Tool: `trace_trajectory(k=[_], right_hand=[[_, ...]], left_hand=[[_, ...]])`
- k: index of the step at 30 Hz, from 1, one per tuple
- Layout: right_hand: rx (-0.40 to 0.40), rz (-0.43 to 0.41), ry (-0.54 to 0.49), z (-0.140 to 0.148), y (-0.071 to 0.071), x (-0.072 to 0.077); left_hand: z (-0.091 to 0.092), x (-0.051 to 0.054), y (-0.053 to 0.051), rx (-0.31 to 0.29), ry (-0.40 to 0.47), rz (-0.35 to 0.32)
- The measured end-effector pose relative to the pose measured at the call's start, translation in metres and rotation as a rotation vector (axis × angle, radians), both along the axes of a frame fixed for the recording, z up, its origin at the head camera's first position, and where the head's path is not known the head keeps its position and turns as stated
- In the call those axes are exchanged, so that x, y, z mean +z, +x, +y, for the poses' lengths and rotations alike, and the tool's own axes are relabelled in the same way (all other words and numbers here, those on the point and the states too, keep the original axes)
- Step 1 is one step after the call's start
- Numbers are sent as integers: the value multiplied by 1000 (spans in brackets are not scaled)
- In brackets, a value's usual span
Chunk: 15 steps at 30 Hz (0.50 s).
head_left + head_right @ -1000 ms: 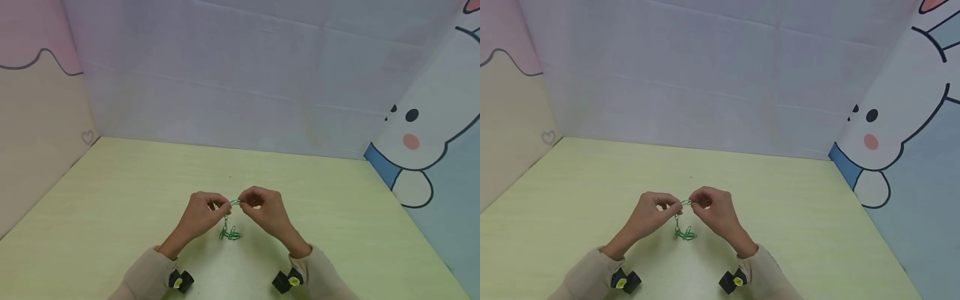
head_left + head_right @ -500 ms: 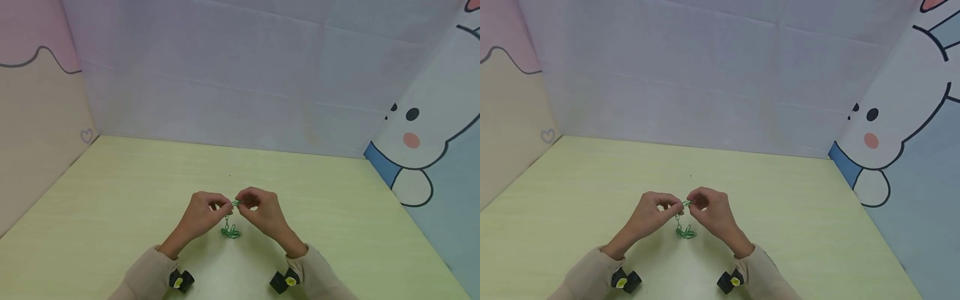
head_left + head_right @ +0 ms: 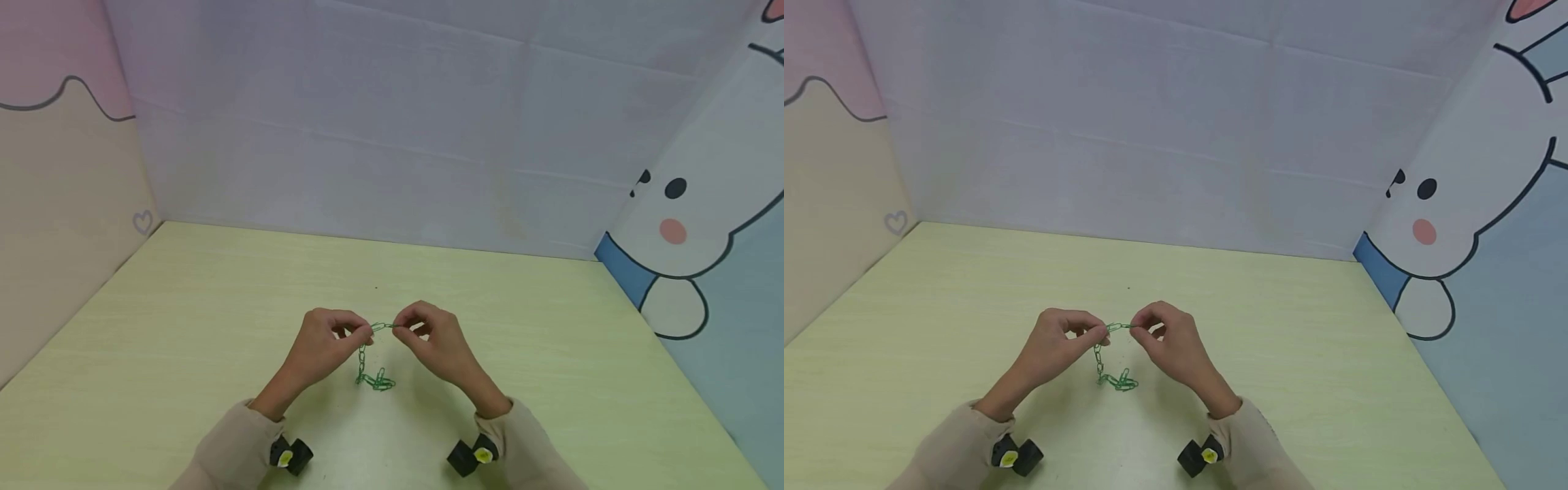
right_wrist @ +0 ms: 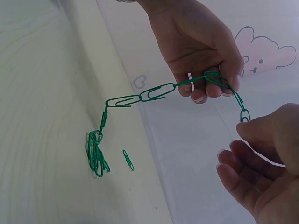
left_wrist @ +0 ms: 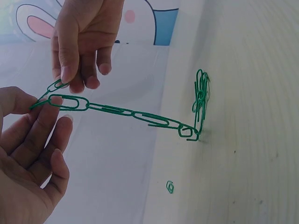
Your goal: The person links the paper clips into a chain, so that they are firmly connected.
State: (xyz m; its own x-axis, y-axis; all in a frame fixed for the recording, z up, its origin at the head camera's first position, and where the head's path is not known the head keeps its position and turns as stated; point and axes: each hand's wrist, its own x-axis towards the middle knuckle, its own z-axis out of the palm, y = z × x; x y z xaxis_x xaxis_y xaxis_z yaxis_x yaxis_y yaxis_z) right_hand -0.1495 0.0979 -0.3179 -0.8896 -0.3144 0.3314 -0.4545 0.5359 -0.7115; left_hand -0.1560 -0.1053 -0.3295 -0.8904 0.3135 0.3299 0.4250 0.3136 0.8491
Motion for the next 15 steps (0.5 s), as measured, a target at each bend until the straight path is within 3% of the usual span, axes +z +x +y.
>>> trace_trajectory(k=[7, 15], right_hand=[[-14, -98, -82, 3, -1, 9], [20, -118, -148, 4, 1, 10]], left_hand=[[-2, 0, -1, 4, -3, -25], [-2, -3, 0, -17, -58, -56]])
